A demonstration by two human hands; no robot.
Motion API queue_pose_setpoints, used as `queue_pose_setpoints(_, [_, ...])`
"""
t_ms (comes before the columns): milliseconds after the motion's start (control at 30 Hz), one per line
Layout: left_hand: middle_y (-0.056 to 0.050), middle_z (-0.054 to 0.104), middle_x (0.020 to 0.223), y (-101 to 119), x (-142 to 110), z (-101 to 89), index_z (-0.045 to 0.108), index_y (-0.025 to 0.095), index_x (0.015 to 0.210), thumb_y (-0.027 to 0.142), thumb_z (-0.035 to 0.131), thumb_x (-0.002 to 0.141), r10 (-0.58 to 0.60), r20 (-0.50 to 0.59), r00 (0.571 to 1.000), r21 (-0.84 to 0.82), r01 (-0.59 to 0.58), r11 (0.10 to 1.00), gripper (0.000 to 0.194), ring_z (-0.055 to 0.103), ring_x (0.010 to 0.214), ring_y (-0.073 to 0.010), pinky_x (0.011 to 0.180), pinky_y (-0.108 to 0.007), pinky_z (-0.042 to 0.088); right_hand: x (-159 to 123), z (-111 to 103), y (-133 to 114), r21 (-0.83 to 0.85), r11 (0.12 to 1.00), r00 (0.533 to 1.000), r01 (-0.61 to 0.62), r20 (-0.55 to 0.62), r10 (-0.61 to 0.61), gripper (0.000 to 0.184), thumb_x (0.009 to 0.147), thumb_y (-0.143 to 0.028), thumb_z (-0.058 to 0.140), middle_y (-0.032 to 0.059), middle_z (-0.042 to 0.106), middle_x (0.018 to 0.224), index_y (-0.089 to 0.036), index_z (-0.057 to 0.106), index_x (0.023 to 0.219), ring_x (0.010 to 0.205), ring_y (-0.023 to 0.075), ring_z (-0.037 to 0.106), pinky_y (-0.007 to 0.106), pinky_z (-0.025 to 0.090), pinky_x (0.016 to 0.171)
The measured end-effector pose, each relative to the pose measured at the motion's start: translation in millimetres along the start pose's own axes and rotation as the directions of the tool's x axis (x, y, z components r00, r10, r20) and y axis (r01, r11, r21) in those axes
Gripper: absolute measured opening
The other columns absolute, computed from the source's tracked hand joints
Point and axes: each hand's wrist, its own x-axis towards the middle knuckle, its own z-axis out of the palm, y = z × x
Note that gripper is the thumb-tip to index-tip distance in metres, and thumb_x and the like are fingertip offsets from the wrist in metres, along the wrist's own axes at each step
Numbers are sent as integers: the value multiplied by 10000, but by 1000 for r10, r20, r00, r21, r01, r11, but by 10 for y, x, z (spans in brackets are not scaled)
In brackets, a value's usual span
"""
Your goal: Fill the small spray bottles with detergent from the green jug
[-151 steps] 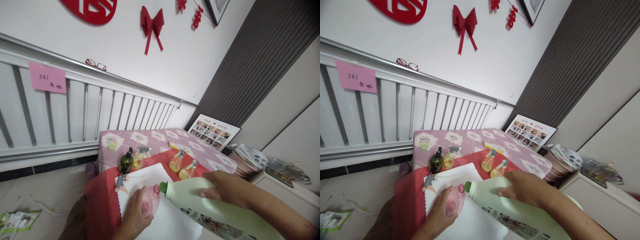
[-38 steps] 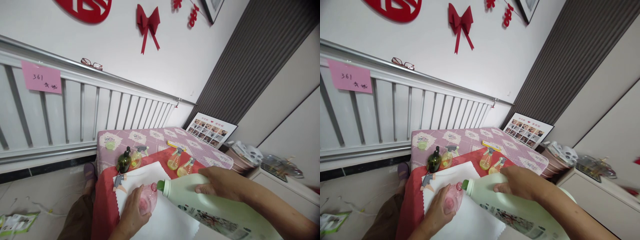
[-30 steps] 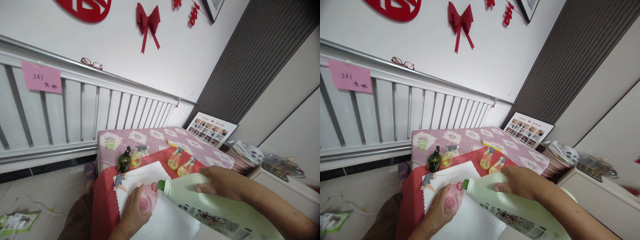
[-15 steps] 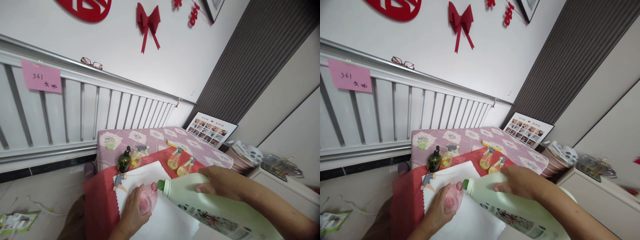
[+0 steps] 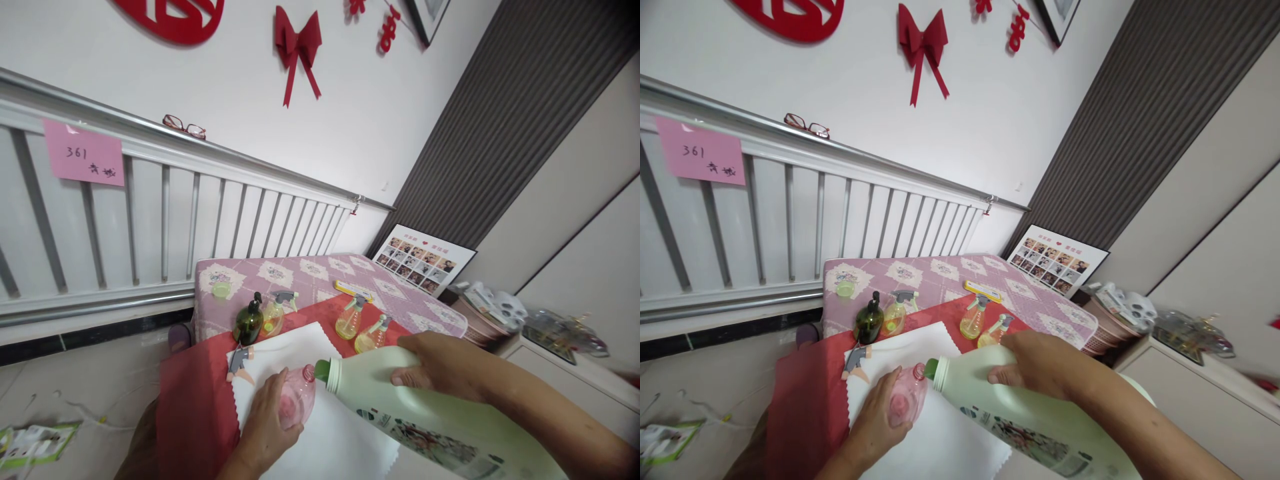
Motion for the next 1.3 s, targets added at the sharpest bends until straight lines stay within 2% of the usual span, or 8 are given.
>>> queue_pose_setpoints(267, [-122,437,1552,-26,5,25,302,178,1491,295,634,605,-5,-1,1000,3,5,1000,954,380,1450,-280,1233,-421,301,24,14,9,-20,999,999,-35,12,35,317,800,-526,576,131,741,963,-214,612,842,893,332,681,362,433,699])
queue_pose_setpoints(967, [-103,464,1539,-26,14,29,321,197,1484,282,618,614,19,-32,999,8,-19,1000,924,409,1438,-267,1233,-416,319,-5,-4,-1,-8,1000,1000,-15,23,15,322,812,-510,572,162,734,986,-195,605,870,900,344,668,378,421,709])
queue_pose_setpoints(1300, [-124,477,1526,-1,10,10,350,174,1474,257,627,594,11,-33,999,-4,-12,1000,926,424,1427,-289,1232,-438,330,3,11,14,-32,999,1000,-2,14,3,337,828,-530,547,151,731,947,-196,590,847,855,328,669,355,400,668])
